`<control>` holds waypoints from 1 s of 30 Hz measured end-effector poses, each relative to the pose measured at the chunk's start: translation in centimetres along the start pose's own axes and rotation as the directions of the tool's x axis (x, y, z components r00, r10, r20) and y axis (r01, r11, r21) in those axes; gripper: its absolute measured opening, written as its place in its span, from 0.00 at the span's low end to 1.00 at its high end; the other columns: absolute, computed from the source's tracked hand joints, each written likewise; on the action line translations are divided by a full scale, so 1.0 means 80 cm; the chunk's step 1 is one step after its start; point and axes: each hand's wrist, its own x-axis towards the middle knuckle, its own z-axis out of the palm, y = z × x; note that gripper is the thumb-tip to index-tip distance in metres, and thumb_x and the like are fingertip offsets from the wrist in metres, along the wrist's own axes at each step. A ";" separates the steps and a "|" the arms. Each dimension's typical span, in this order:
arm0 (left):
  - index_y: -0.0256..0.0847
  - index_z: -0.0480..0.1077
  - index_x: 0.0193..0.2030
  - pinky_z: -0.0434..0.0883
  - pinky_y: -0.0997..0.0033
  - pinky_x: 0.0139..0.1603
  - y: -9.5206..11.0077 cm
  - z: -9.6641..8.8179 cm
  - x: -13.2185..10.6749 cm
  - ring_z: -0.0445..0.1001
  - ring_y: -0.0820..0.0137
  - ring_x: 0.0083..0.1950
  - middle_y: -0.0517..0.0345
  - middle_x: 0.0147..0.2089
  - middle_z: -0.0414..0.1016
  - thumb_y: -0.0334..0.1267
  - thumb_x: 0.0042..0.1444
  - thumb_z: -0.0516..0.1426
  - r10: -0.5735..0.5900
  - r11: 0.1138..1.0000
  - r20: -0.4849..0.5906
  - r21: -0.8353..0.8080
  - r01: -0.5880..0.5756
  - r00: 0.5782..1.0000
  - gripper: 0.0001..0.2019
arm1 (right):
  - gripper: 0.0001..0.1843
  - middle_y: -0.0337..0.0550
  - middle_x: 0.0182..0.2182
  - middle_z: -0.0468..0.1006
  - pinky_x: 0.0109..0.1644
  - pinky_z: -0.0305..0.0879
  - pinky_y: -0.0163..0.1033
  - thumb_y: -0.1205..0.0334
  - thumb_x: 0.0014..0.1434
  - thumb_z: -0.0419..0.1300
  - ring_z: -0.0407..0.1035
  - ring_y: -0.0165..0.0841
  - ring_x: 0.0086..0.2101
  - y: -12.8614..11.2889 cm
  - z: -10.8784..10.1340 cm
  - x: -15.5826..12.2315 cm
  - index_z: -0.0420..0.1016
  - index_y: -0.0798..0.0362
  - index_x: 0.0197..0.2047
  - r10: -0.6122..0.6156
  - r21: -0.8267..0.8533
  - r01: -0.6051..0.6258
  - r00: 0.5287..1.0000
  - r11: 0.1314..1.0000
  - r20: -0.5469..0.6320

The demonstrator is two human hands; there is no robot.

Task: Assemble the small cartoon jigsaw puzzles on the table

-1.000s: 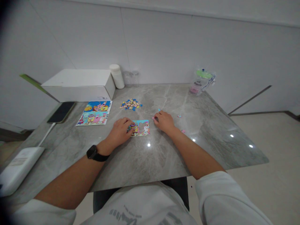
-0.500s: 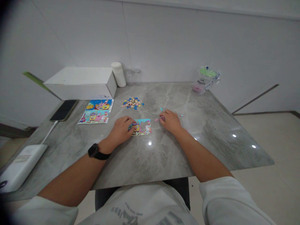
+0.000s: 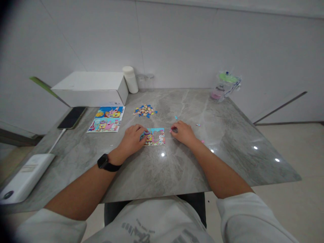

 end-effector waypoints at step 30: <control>0.45 0.77 0.52 0.69 0.51 0.59 -0.001 0.002 0.000 0.73 0.56 0.55 0.49 0.53 0.75 0.40 0.67 0.59 0.028 0.999 0.036 -0.044 -0.027 0.999 0.10 | 0.13 0.40 0.33 0.81 0.40 0.71 0.37 0.56 0.55 0.68 0.74 0.33 0.34 -0.012 -0.020 0.022 0.78 0.52 0.42 0.007 0.625 -0.136 0.979 0.769 0.203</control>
